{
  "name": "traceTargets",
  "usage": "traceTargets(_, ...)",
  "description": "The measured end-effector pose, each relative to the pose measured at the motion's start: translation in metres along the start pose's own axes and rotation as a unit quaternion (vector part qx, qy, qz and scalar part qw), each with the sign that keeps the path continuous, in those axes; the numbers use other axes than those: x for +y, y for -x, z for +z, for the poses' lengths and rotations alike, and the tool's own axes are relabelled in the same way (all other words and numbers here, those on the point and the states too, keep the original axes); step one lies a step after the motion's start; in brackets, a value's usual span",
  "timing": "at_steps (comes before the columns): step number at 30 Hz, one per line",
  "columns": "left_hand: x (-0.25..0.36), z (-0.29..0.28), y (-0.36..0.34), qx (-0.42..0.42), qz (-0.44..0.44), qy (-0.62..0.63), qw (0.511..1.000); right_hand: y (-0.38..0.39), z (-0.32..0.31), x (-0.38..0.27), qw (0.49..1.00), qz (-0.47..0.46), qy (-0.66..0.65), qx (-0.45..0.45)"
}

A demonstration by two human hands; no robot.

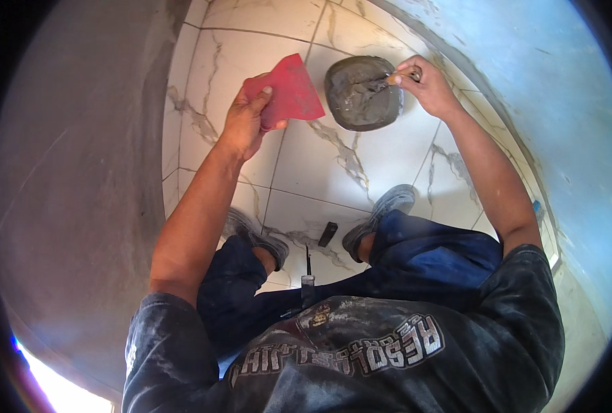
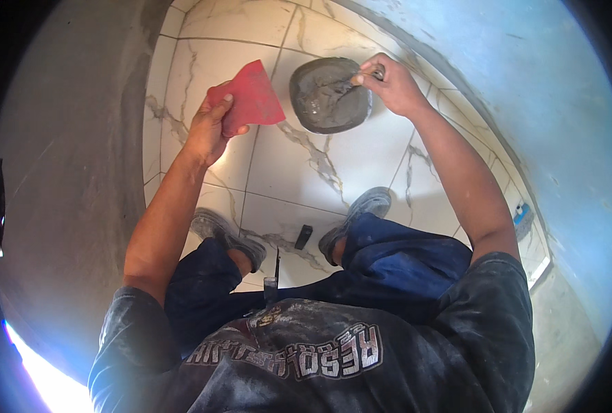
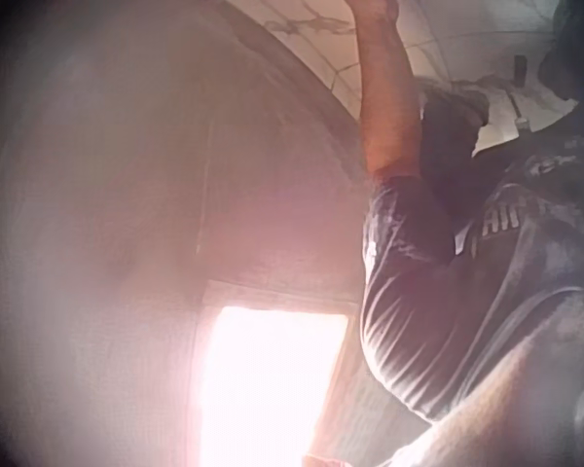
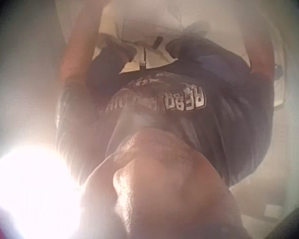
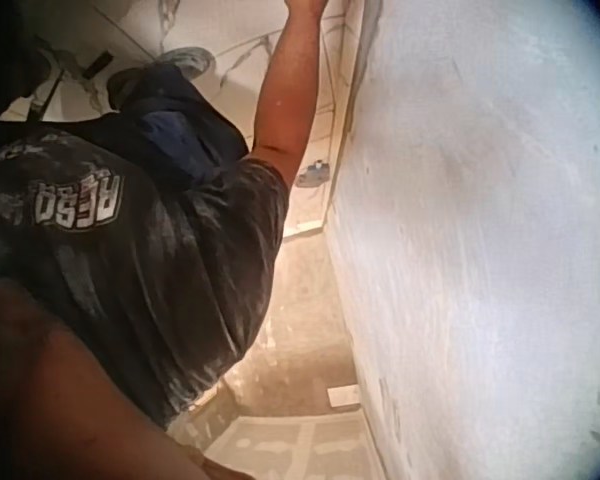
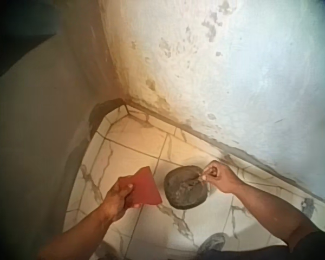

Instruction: The person is applying grout or filler to the joints between floor tiles using a putty knife and a spreader.

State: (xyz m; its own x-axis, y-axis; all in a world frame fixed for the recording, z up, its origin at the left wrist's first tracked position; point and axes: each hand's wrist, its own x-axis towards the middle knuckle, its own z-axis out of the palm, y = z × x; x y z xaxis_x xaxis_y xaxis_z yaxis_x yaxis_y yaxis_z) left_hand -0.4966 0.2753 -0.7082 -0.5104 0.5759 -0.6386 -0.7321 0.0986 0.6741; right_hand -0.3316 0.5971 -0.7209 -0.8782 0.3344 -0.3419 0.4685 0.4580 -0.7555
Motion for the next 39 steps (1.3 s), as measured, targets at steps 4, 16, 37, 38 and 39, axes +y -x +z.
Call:
traceTargets(4,-0.005,-0.002,0.000,0.002,-0.011,0.003,1.000,0.001,0.016,0.003,0.993,0.064,-0.072,-0.062)
traceTargets(16,-0.008,-0.004,0.000,-0.012,-0.031,-0.005,0.999,0.000,0.016,0.003,0.985,0.081,-0.137,-0.061)
traceTargets(37,-0.009,-0.001,0.000,-0.011,-0.031,-0.007,0.999,0.007,0.021,0.015,0.964,0.102,-0.233,-0.082)
traceTargets(38,-0.010,0.001,0.000,-0.011,-0.033,-0.003,0.999,0.007,0.020,0.017,0.964,0.096,-0.235,-0.084)
traceTargets(39,-0.010,0.002,0.000,-0.011,-0.035,0.002,0.999,0.008,0.021,0.018,0.973,0.085,-0.202,-0.074)
